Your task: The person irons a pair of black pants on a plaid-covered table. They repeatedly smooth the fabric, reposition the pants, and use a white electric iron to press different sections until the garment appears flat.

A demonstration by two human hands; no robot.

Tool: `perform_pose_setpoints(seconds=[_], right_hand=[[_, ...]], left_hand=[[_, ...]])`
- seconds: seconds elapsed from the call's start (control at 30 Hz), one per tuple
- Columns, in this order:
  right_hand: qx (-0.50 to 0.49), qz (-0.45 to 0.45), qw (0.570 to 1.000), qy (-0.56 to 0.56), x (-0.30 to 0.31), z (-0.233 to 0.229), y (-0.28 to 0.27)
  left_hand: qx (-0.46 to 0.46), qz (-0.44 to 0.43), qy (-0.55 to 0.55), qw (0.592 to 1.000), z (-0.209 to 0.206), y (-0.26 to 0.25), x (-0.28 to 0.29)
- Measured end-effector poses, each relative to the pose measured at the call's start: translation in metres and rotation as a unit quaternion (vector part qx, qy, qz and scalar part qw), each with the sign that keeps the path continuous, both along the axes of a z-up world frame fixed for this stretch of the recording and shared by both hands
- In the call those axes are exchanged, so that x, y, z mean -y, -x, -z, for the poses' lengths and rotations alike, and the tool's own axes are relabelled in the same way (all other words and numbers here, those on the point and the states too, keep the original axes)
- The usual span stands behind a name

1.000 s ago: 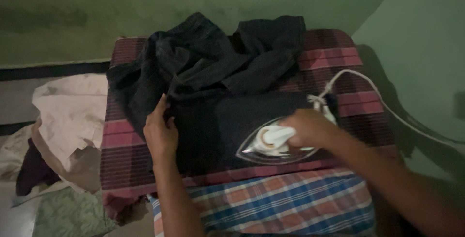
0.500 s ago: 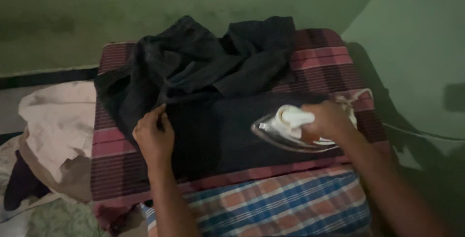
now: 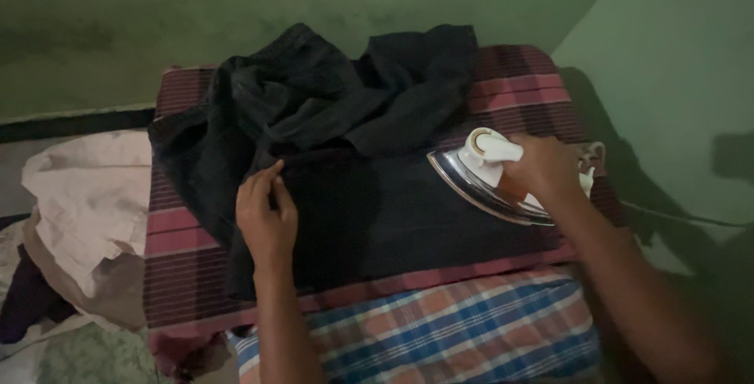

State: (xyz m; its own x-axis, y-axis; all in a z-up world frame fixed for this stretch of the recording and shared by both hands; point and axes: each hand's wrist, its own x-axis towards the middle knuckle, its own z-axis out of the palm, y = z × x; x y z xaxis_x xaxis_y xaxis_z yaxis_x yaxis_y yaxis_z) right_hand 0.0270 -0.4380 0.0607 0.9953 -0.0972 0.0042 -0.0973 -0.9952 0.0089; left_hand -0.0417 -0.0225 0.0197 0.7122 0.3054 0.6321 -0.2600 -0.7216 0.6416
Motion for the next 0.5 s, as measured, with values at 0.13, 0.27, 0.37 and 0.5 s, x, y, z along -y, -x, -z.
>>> perform_pose_setpoints(seconds=[0.13,0.27,0.37,0.5], right_hand=[[-0.017,0.01,1.0,-0.013,0.005,0.002,-0.003],[-0.033,-0.033,0.998,-0.029,0.01,-0.007,-0.005],[-0.062,-0.08,0.995,-0.006,0.003,-0.007,0.005],[-0.073,-0.143,0.986,-0.042,-0.014,0.006,0.03]], left_hand=[[0.008,0.016,0.014,1.0,0.006,-0.001,0.0],[-0.051,0.046,0.149,0.987,0.019,-0.002,-0.001],[-0.019,0.1,0.337,0.936,0.027,-0.008,-0.018],[-0.077,0.103,0.481,0.867,0.037,-0.009,-0.041]])
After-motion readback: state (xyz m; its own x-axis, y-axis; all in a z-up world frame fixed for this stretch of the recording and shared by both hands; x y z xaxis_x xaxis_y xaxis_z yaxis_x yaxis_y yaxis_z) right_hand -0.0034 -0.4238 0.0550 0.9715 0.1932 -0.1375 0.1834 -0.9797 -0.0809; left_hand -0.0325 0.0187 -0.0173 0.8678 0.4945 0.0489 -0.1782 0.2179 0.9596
